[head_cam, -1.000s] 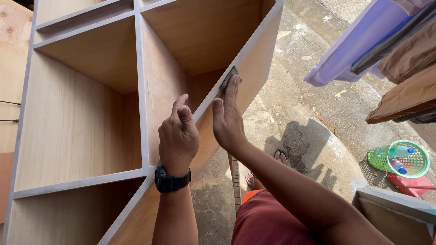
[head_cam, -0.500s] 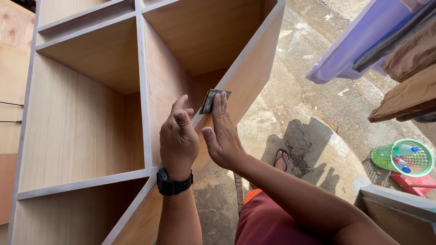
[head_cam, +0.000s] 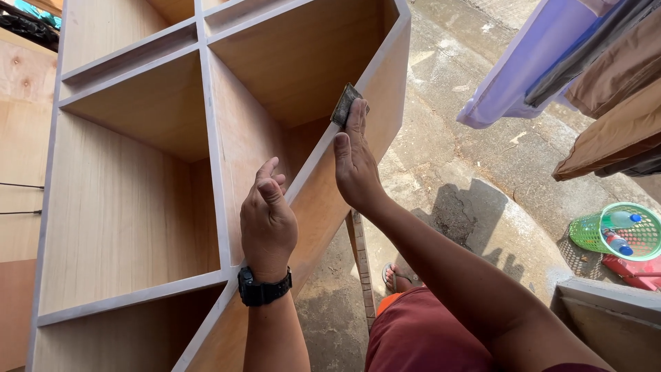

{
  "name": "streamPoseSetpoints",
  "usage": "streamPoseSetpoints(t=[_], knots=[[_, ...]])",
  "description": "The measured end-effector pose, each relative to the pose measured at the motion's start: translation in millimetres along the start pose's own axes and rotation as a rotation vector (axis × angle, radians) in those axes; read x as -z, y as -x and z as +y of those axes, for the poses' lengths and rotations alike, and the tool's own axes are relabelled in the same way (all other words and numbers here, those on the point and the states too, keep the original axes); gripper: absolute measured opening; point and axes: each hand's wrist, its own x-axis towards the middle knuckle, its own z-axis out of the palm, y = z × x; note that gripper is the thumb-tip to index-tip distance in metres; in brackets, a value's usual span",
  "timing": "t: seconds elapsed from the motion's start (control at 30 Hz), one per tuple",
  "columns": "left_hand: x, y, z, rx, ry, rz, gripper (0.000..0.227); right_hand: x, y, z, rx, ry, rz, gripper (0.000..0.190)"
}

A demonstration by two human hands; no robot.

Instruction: Hand-sanding the edges and surfaces of a wooden shelf unit to smooth the wood.

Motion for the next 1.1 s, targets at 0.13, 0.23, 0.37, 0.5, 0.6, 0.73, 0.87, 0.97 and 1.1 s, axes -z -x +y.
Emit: streamPoseSetpoints(t=[0.13,0.23,0.37,0.5,0.6,0.73,0.87,0.97,1.1], knots=[[2.8,0.4,6.9,0.003,-0.005,0.003,0.102,-11.0,40.4,-29.8,-0.023,-0.001,-0.058,0.079],[1.3,-1.5,6.3,0.002,-0.006,-0.022,0.099,-13.4,53.6,-29.1,-0.039,-0.016,-0.226,0.084],[2.0,-3.6,6.8,-0.009,-0.043,-0.039,0.099,17.6,-24.9,2.5,-0.058,-0.056,-0.039,0.080],[0.2,-3.6,8.2,0.002,-0.076,-0.062,0.095,22.1,-12.9,-28.0,-0.173,-0.044,-0.050,0.082],[1.1,-2.3,15.3,0.016,-0.082,-0.075,0.095,-2.2,50.1,-37.9,-0.174,-0.044,-0.254,0.087],[1.9,-3.2,12.0,0.013,-0.114,-0.091,0.098,28.9,-19.2,-8.3,-0.178,-0.133,-0.127,0.083],[0.1,-5.3,8.2,0.002,-0.132,-0.084,0.096,46.8,-52.4,3.2,-0.241,-0.073,-0.007,0.086],[1.3,-5.2,11.7,0.004,-0.145,-0.091,0.099,35.1,-12.6,-26.5,-0.259,-0.038,-0.102,0.086],[0.6,-4.0,11.7,-0.001,-0.167,-0.093,0.100,46.4,-46.0,10.2,-0.248,-0.068,-0.067,0.085]])
